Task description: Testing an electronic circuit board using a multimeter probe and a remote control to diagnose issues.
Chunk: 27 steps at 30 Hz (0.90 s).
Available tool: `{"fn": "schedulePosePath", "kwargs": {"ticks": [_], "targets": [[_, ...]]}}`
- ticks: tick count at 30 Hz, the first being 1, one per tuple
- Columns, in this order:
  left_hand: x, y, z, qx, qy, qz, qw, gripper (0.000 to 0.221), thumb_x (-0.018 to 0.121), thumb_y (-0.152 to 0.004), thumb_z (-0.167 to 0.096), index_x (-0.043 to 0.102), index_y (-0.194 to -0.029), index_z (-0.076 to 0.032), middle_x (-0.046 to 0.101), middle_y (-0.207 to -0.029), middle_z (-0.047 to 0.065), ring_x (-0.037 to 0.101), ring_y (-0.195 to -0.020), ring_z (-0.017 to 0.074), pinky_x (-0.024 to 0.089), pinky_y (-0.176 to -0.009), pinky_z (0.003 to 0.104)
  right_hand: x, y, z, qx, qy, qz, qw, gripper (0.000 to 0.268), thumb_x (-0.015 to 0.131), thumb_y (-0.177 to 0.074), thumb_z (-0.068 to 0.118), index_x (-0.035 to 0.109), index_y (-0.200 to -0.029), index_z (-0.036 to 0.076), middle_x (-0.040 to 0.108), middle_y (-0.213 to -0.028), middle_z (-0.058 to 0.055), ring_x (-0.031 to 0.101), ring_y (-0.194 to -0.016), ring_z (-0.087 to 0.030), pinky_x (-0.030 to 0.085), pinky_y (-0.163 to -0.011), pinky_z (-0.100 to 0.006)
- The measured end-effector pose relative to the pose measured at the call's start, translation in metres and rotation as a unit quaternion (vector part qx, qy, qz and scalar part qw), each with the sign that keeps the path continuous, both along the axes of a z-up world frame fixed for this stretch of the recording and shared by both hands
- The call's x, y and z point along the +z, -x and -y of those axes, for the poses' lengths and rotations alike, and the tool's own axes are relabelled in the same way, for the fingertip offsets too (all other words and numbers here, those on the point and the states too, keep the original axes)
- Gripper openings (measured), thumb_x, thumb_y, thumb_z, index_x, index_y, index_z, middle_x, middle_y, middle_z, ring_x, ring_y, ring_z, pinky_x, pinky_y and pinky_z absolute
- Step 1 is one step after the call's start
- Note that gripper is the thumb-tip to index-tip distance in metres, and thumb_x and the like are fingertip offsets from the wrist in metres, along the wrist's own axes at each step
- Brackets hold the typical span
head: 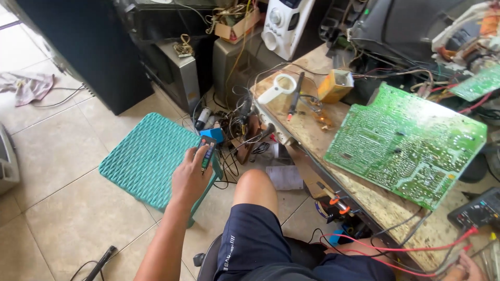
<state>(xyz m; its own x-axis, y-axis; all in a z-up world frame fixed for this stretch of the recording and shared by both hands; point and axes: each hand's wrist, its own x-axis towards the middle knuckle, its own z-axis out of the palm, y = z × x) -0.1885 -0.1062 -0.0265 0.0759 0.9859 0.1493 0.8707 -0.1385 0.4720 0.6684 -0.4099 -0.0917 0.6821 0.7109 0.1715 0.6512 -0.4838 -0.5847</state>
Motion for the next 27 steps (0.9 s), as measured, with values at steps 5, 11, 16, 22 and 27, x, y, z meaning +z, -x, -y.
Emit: {"fn": "schedulePosePath", "kwargs": {"ticks": [5, 11, 16, 22, 27], "targets": [[0.001, -0.016, -0.005, 0.024, -0.047, 0.11, 0.993, 0.054, 0.07, -0.095, -0.033, 0.035, -0.13, -0.012, 0.07, -0.1, 0.021, 0.07, -0.07, 0.0385, 0.054, -0.05, 0.048, 0.006, 0.176, -0.011, -0.087, -0.098, 0.266, 0.955, 0.031, 0.062, -0.112, -0.012, 0.08, -0.138, -0.014, 0.078, -0.122, -0.025, 0.073, -0.103, -0.033, 0.057, -0.088, -0.034], [0.005, -0.039, -0.012, 0.003, -0.169, 0.219, 0.961, 0.063, 0.082, -0.089, -0.024, 0.046, -0.137, -0.003, 0.061, -0.126, 0.017, 0.064, -0.11, 0.0316, 0.058, -0.083, 0.043, 0.002, 0.18, -0.011, -0.09, -0.123, 0.243, 0.958, 0.032, 0.057, -0.116, -0.01, 0.074, -0.141, -0.018, 0.074, -0.125, -0.031, 0.07, -0.105, -0.039, 0.053, -0.087, -0.043], [0.031, -0.079, 0.022, 0.073, 0.0, 0.377, 0.923, 0.075, 0.079, -0.084, -0.039, 0.035, -0.139, -0.011, 0.047, -0.127, 0.014, 0.054, -0.111, 0.0251, 0.054, -0.081, 0.037, 0.03, 0.282, -0.059, -0.095, -0.247, 0.338, 0.903, 0.015, 0.06, -0.107, -0.008, 0.069, -0.118, -0.004, 0.07, -0.113, -0.021, 0.064, -0.099, -0.035, 0.051, -0.087, -0.041], [0.047, -0.181, 0.075, -0.027, 0.141, 0.498, 0.855, 0.077, 0.072, -0.085, -0.017, 0.028, -0.147, -0.009, 0.049, -0.13, 0.012, 0.057, -0.118, 0.0235, 0.048, -0.101, 0.035, 0.137, 0.494, -0.128, 0.232, 0.006, -0.367, 0.901, 0.061, 0.075, -0.084, 0.035, 0.058, -0.139, 0.015, 0.072, -0.126, -0.002, 0.068, -0.112, -0.014, 0.052, -0.101, -0.03], [0.071, -0.195, 0.113, 0.007, 0.363, 0.489, 0.793, 0.065, 0.046, -0.1, -0.041, 0.022, -0.156, -0.018, 0.035, -0.157, 0.0, 0.036, -0.142, 0.0074, 0.028, -0.118, 0.027, 0.142, 0.541, -0.149, 0.256, 0.026, -0.528, 0.809, 0.062, 0.078, -0.086, 0.028, 0.053, -0.141, 0.014, 0.073, -0.124, -0.004, 0.067, -0.107, -0.009, 0.053, -0.095, -0.024]]}}
